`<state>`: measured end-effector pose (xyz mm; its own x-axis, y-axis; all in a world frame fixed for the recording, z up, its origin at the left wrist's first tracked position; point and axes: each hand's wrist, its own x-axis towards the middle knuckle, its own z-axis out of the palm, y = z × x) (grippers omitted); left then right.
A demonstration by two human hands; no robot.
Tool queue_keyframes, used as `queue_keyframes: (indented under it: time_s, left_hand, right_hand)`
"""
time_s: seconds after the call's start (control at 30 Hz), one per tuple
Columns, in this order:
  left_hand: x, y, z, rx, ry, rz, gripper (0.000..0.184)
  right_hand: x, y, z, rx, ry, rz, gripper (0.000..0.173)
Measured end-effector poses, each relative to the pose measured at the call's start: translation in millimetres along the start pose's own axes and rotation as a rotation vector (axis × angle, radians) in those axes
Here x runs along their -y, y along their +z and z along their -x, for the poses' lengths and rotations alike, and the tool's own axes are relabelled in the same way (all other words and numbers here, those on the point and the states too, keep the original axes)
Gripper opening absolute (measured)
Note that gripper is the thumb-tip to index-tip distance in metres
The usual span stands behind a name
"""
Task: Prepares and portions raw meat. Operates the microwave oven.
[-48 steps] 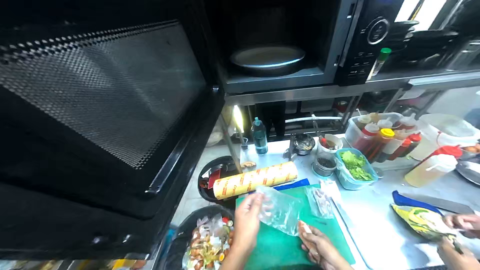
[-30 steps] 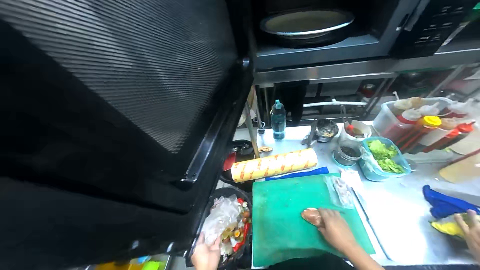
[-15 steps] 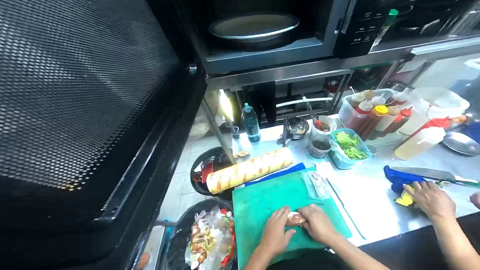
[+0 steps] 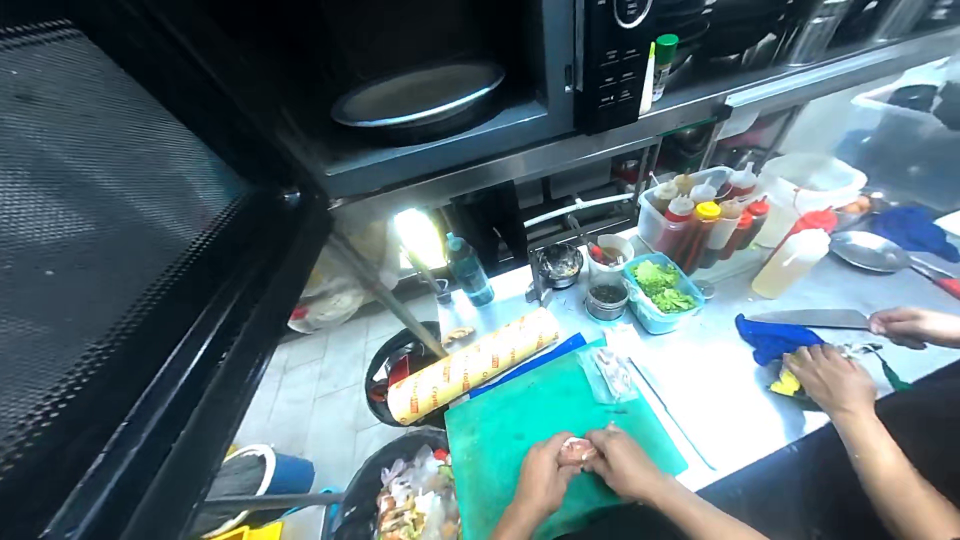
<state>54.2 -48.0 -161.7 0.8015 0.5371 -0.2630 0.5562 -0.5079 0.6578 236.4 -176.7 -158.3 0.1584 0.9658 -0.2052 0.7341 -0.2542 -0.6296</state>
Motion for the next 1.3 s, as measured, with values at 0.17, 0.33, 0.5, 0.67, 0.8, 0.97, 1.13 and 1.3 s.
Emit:
queue_keyframes:
  time_s: [0.17,0.33,0.5,0.67,0.8,0.97,1.13,1.3]
  left_hand:
    - [-9.9,-45.2,1.2,-0.076,-0.082,0.273,0.046]
    - [-13.9,-59.5,7.2,-0.194,-0.217,0.552,0.061]
    - [-11.6,-52.0,23.8,-0.321,-0.198,0.847,0.048]
    - [-16.9,-69.5,37.5,-0.365,0.119,0.539,0.037]
    - [-33.9,-77.8,43.1,-0.326,0.37,0.28,0.03]
    - [-32.8,-69.4,47.7,-0.371,0.489,0.254,0.023]
    - [-37.0,-64.1,52.9,-0.412,0.59,0.221,0.017]
    - [-37.7,-69.7,57.9,-0.445,0.636,0.162,0.02]
  right_hand:
    - [18.2,-25.3,-17.2,0.03,0.1,-0.225,0.034]
    - [43.4,-30.9,-23.3,-0.146,0.027,-0.089,0.04]
    - [53.8,-19.5,-15.3,-0.434,-0.163,0.066,0.035]
    - [67.0,-56.2,-11.0,0.004,-0.05,-0.662,0.051]
    - [67.6,-73.1,-13.3,0.186,-0.236,-0.822,0.057]
    - [63.4,-80.2,-9.8,0.241,-0.298,-0.796,0.035]
    - [64.2,-79.8,-2.6,0.233,-0.314,-0.785,0.034]
    - [66.1,-76.9,0.3,0.126,-0.35,-0.716,0.037]
